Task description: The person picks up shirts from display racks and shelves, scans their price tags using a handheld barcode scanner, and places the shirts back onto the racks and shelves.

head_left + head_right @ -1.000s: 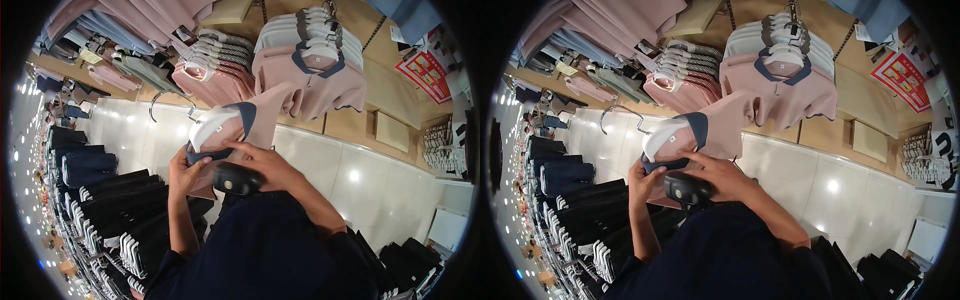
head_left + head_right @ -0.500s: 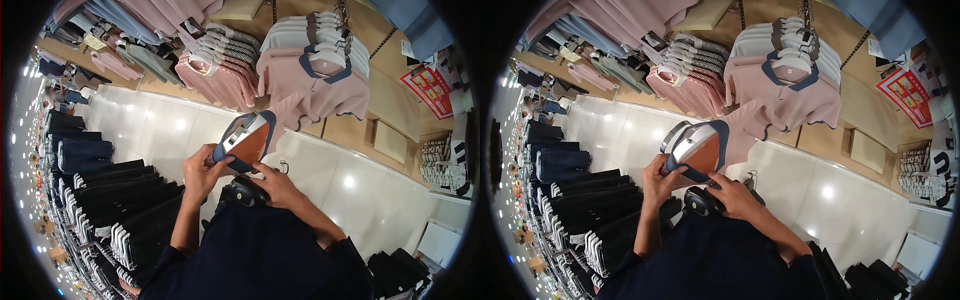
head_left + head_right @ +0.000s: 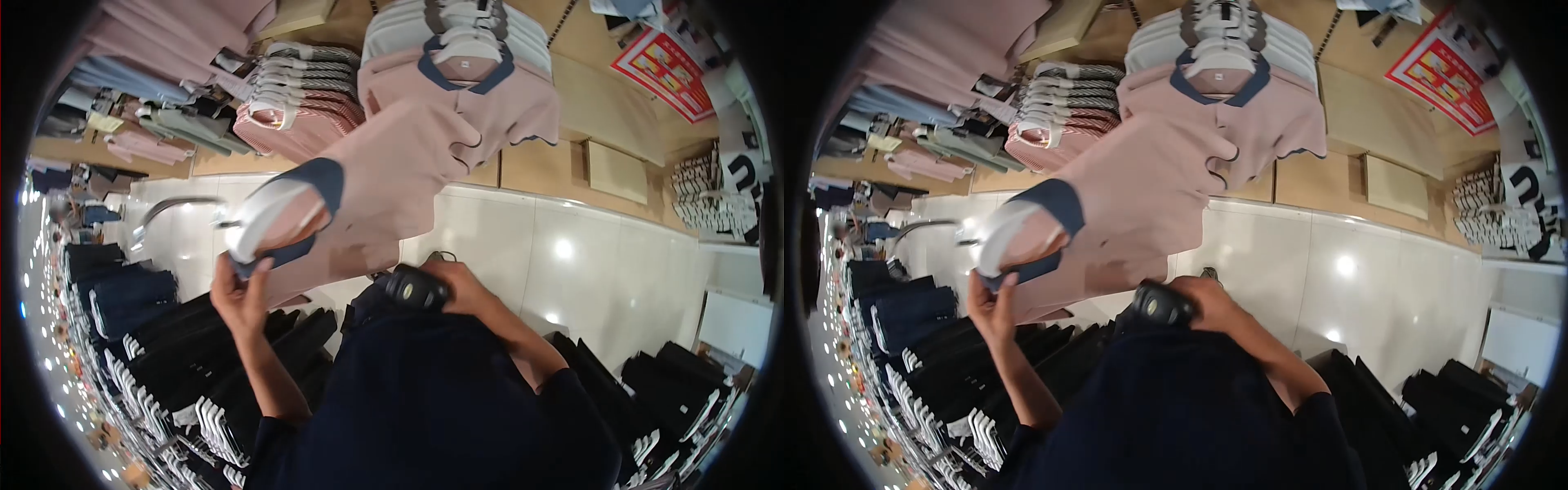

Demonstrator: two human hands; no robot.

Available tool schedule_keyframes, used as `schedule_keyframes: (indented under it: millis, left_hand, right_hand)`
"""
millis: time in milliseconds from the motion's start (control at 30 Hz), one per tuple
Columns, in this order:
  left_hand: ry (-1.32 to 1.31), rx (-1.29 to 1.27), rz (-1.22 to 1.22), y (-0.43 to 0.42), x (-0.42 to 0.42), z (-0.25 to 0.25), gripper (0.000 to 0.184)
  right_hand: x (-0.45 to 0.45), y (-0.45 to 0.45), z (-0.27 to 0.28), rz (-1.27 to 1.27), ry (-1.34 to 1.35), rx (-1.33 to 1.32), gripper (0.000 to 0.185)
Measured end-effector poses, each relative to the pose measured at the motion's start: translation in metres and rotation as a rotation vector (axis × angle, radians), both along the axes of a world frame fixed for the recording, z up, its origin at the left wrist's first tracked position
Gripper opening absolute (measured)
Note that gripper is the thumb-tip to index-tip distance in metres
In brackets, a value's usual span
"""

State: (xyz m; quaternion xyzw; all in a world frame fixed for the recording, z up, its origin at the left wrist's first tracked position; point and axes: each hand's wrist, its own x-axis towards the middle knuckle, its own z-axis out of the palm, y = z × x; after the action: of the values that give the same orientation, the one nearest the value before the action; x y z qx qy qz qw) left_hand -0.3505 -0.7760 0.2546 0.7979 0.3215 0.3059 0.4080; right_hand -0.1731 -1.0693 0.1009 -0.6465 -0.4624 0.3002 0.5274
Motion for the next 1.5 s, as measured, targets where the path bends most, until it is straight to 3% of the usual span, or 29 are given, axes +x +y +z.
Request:
schedule_keyframes:
  millis: [33,67,100,167,200,267,333,400,467,500,600,633,733,767,800,867,933,967,1067,1133,1167,1200,1333,1400,1433,1500]
  left_hand:
    - [-0.06,-0.006,0.003,0.0,-0.001,0.011,0.034]
    - [-0.121,-0.011,0.004,0.0,-0.003,0.023,0.038]
    - [-0.117,0.026,-0.016,0.008,-0.014,0.029,0.041]
    - [-0.149,0.081,-0.026,0.021,-0.031,0.045,0.045]
    - [-0.185,0.1,-0.016,0.025,-0.038,0.054,0.046]
    - [-0.197,0.173,0.017,0.049,-0.069,0.067,0.05]
    - [-0.313,0.294,0.084,0.063,-0.087,0.08,0.053]
    - [-0.325,0.328,-0.071,0.085,-0.114,0.102,0.056]
    - [-0.343,0.365,-0.023,0.083,-0.125,0.121,0.062]
    - [-0.388,0.373,-0.002,0.086,-0.132,0.127,0.064]
    - [-0.381,0.332,0.055,0.094,-0.169,0.146,0.065]
    - [-0.425,0.345,0.13,0.093,-0.178,0.148,0.064]
    - [-0.422,0.356,0.281,0.085,-0.186,0.152,0.058]
    - [-0.409,0.35,0.316,0.085,-0.185,0.149,0.056]
    - [-0.397,0.34,0.349,0.089,-0.187,0.145,0.053]
    - [-0.333,0.281,0.301,0.105,-0.193,0.13,0.039]
    - [-0.287,0.217,0.249,0.13,-0.2,0.103,0.032]
    - [-0.231,0.184,0.274,0.135,-0.197,0.089,0.029]
    - [-0.133,-0.005,0.23,0.159,-0.189,0.029,0.02]
    - [-0.082,-0.064,0.29,0.15,-0.162,-0.015,0.02]
    - [0.035,-0.269,0.29,0.147,-0.159,-0.033,0.021]
    - [-0.034,-0.345,0.198,0.127,-0.136,-0.04,0.025]
    - [0.172,-0.523,-0.027,0.111,-0.102,-0.082,0.036]
    - [0.056,-0.716,-0.125,0.098,-0.093,-0.086,0.047]
    - [0.158,-0.799,-0.153,0.103,-0.095,-0.084,0.049]
    - [-0.063,-1.008,-0.241,0.099,-0.089,-0.088,0.042]
  right_hand:
    - [0.001,-0.008,-0.027,-0.063,0.071,-0.092,0.046]
    - [-0.006,-0.015,-0.06,-0.286,0.303,-0.022,0.035]
    - [-0.006,-0.027,-0.106,-0.41,0.38,-0.262,0.03]
    - [0.006,-0.034,-0.169,-0.673,0.516,-0.192,0.017]
    - [0.018,-0.042,-0.206,-0.691,0.651,-0.301,0.017]
    - [0.029,-0.042,-0.221,-0.864,0.972,-0.158,0.022]
    - [0.037,-0.038,-0.239,-0.833,1.088,-0.114,0.031]
    - [0.041,-0.025,-0.26,-0.814,1.209,-0.089,0.041]
    - [0.046,0.0,-0.277,-0.805,1.335,-0.092,0.053]
    - [0.05,0.013,-0.278,-0.792,1.38,-0.081,0.065]
    - [0.054,0.051,-0.29,-0.76,1.501,0.011,0.068]
    - [0.055,0.066,-0.301,-0.694,1.553,0.052,0.059]
    - [0.045,0.093,-0.239,-0.508,1.682,0.229,0.036]
    - [0.046,0.11,-0.271,-0.463,1.661,0.227,0.028]
    - [0.044,0.113,-0.237,-0.452,1.601,0.272,0.027]
    - [0.045,0.113,-0.205,-0.493,1.488,0.238,0.024]
    - [0.054,0.106,-0.231,-0.527,1.494,0.297,0.024]
    - [0.056,0.097,-0.228,-0.658,1.444,0.315,0.024]
    - [0.062,0.069,-0.211,-0.89,1.099,0.245,0.025]
    - [0.048,0.072,-0.163,-0.958,0.958,0.335,0.029]
    - [0.038,0.078,-0.126,-0.982,0.887,0.375,0.031]
    - [0.026,0.09,-0.095,-0.934,0.813,0.384,0.033]
    - [-0.043,0.15,0.0,-0.656,0.472,0.227,0.04]
    - [-0.086,0.179,0.044,-0.563,0.399,0.164,0.047]
    - [-0.101,0.194,0.045,-0.498,0.372,0.148,0.046]
    - [-0.129,0.215,0.052,-0.376,0.308,0.148,0.043]
